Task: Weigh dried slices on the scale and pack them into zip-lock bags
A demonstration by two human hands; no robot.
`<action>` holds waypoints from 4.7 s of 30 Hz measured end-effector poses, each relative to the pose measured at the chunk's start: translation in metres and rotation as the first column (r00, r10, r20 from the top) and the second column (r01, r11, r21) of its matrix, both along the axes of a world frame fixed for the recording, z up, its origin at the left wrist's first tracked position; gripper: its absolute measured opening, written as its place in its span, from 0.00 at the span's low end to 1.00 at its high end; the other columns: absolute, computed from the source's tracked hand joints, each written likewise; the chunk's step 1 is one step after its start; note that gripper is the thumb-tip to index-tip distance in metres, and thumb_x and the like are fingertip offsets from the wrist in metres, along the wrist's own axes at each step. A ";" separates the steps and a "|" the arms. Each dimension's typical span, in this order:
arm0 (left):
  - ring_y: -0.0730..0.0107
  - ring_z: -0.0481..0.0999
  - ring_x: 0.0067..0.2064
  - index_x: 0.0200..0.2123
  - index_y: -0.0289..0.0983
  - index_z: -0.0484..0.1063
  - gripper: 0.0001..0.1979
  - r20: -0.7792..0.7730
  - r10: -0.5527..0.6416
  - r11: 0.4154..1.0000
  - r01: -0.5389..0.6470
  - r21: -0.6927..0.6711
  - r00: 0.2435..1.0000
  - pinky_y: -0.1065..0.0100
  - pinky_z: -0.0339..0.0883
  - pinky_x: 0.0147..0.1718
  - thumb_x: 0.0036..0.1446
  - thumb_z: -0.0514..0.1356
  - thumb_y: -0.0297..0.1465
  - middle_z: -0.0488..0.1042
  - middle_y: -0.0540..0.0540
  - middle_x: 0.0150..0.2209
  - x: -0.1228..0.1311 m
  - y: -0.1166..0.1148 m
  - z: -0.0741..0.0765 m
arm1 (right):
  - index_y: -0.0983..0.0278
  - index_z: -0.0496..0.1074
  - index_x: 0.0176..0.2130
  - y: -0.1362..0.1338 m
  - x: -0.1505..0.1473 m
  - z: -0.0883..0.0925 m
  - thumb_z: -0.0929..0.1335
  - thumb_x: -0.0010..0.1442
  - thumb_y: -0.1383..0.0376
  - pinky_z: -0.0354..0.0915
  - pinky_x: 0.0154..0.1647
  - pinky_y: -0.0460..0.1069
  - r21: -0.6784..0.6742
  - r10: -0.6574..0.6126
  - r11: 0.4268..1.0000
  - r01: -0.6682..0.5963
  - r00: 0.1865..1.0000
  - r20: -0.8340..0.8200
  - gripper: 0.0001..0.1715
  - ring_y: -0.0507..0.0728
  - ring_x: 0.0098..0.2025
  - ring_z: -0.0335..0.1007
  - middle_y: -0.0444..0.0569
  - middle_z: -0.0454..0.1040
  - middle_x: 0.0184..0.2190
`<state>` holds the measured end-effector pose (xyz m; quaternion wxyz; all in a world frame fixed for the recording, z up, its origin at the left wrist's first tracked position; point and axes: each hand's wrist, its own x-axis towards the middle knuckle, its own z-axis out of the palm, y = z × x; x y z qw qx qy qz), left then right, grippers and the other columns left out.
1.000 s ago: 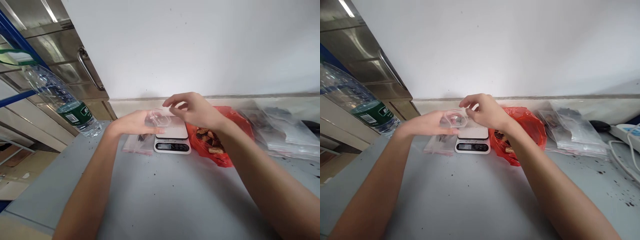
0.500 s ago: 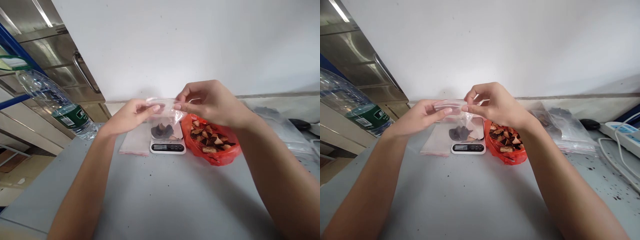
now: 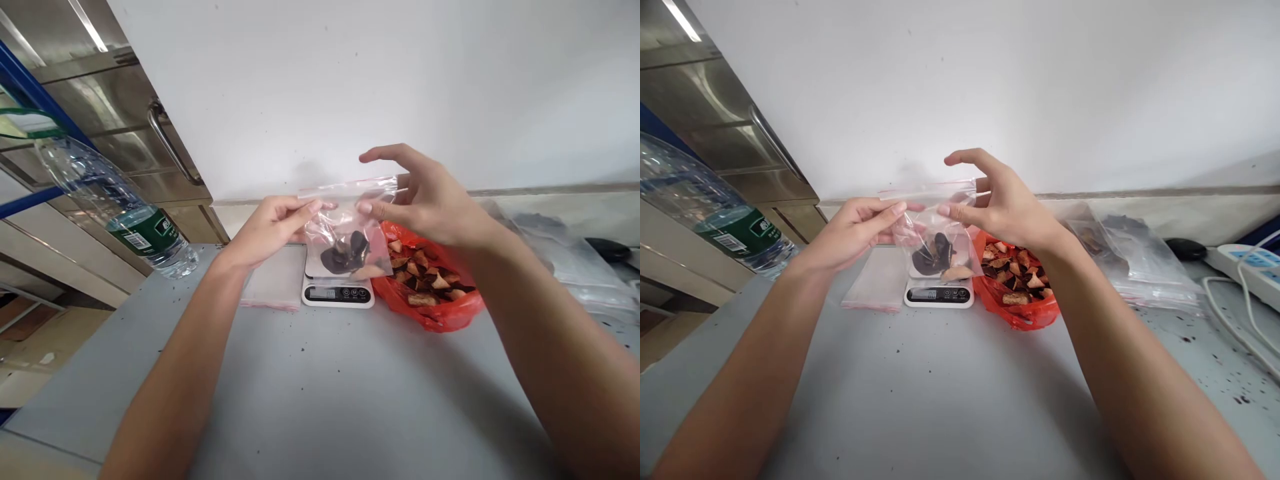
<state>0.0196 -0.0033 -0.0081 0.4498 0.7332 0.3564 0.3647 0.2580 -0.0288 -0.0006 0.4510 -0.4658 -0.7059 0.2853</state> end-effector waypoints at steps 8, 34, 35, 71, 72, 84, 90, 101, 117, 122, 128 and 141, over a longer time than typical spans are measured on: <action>0.54 0.85 0.46 0.33 0.37 0.83 0.13 0.166 0.137 0.984 -0.116 -0.133 0.977 0.58 0.82 0.41 0.61 0.69 0.42 0.84 0.42 0.37 0.006 -0.002 0.002 | 0.57 0.72 0.42 0.003 0.007 -0.001 0.79 0.48 0.56 0.69 0.32 0.53 -0.184 0.229 0.954 -0.235 0.972 -0.056 0.25 0.56 0.28 0.75 0.42 0.78 0.27; 0.59 0.85 0.41 0.30 0.37 0.84 0.16 0.090 0.194 0.948 -0.211 0.237 0.977 0.66 0.78 0.37 0.58 0.71 0.44 0.85 0.43 0.35 0.000 -0.002 0.000 | 0.57 0.68 0.25 -0.005 -0.004 -0.005 0.77 0.58 0.51 0.66 0.35 0.55 0.012 -0.052 0.998 0.054 0.992 -0.112 0.21 0.57 0.30 0.67 0.46 0.68 0.25; 0.59 0.84 0.41 0.29 0.37 0.84 0.15 0.104 0.203 0.942 -0.223 0.250 0.974 0.65 0.78 0.38 0.58 0.70 0.43 0.85 0.43 0.34 -0.001 -0.002 0.000 | 0.57 0.67 0.25 -0.005 -0.003 -0.005 0.77 0.58 0.50 0.65 0.34 0.55 0.010 -0.057 0.998 0.058 0.992 -0.112 0.22 0.57 0.30 0.66 0.45 0.67 0.25; 0.65 0.83 0.36 0.35 0.35 0.86 0.10 -0.058 0.069 0.900 -0.037 0.433 0.996 0.69 0.76 0.34 0.63 0.64 0.33 0.86 0.45 0.34 0.018 -0.012 -0.005 | 0.59 0.68 0.30 -0.007 0.003 0.003 0.69 0.66 0.58 0.52 0.25 0.50 0.034 0.209 0.974 -0.226 0.940 0.270 0.14 0.52 0.22 0.54 0.40 0.62 0.20; 0.65 0.83 0.35 0.36 0.35 0.86 0.11 -0.055 0.073 0.898 -0.041 0.438 0.996 0.69 0.76 0.34 0.63 0.64 0.33 0.86 0.45 0.34 0.017 -0.012 -0.005 | 0.59 0.68 0.29 -0.008 0.002 0.003 0.69 0.66 0.57 0.52 0.25 0.50 0.019 0.203 0.976 -0.216 0.943 0.262 0.15 0.52 0.22 0.54 0.40 0.61 0.20; 0.67 0.79 0.29 0.25 0.36 0.82 0.14 -0.112 0.138 0.830 -0.053 0.556 0.984 0.70 0.70 0.27 0.61 0.62 0.32 0.82 0.48 0.26 0.013 -0.016 0.002 | 0.59 0.69 0.27 -0.009 -0.001 0.002 0.70 0.65 0.50 0.52 0.21 0.49 -0.050 0.281 0.959 -0.277 0.928 0.245 0.21 0.51 0.21 0.59 0.41 0.65 0.19; 0.65 0.82 0.30 0.24 0.37 0.82 0.13 -0.028 0.123 0.863 -0.093 0.496 0.992 0.69 0.76 0.30 0.58 0.63 0.33 0.83 0.47 0.26 0.004 -0.007 0.000 | 0.59 0.71 0.27 -0.007 0.007 0.004 0.71 0.64 0.49 0.53 0.23 0.51 -0.007 0.280 0.957 -0.290 0.919 0.278 0.21 0.52 0.23 0.55 0.42 0.64 0.19; 0.64 0.84 0.36 0.35 0.38 0.87 0.11 -0.050 0.190 0.855 -0.141 0.499 0.980 0.68 0.78 0.37 0.63 0.65 0.35 0.86 0.46 0.33 0.003 -0.004 -0.004 | 0.60 0.71 0.26 -0.001 0.018 0.002 0.72 0.60 0.45 0.53 0.23 0.50 -0.135 0.246 0.968 -0.212 0.908 0.340 0.24 0.51 0.21 0.55 0.42 0.64 0.18; 0.67 0.79 0.38 0.33 0.43 0.83 0.11 0.122 0.320 0.618 -0.304 0.725 0.940 0.67 0.76 0.36 0.67 0.62 0.33 0.83 0.47 0.35 0.064 -0.023 0.013 | 0.62 0.82 0.37 -0.027 0.050 0.018 0.71 0.60 0.61 0.78 0.37 0.54 -0.268 0.316 0.929 -0.254 0.922 0.223 0.09 0.61 0.38 0.82 0.51 0.85 0.37; 0.66 0.81 0.37 0.36 0.38 0.82 0.12 0.048 0.294 0.744 -0.260 0.615 0.954 0.70 0.74 0.34 0.67 0.58 0.33 0.85 0.47 0.35 0.078 -0.017 -0.005 | 0.61 0.82 0.46 -0.053 0.108 0.017 0.74 0.58 0.55 0.78 0.47 0.59 -0.046 -0.151 0.987 0.154 0.986 0.066 0.18 0.63 0.46 0.82 0.53 0.85 0.45; 0.65 0.80 0.32 0.36 0.40 0.82 0.13 -0.359 0.044 0.819 0.172 0.547 0.932 0.68 0.70 0.31 0.67 0.58 0.32 0.83 0.48 0.33 0.114 -0.027 -0.043 | 0.60 0.83 0.50 -0.069 0.170 -0.021 0.67 0.61 0.62 0.73 0.56 0.68 0.421 -0.643 0.749 0.511 0.714 0.278 0.21 0.72 0.56 0.78 0.58 0.83 0.53; 0.60 0.82 0.43 0.43 0.40 0.83 0.13 -0.455 0.007 0.796 0.270 0.542 0.890 0.62 0.76 0.41 0.70 0.56 0.31 0.83 0.44 0.44 0.126 -0.038 -0.059 | 0.59 0.60 0.72 -0.077 0.190 -0.061 0.58 0.64 0.38 0.56 0.73 0.67 -0.068 -0.562 0.786 0.615 0.755 0.337 0.47 0.74 0.76 0.51 0.56 0.58 0.76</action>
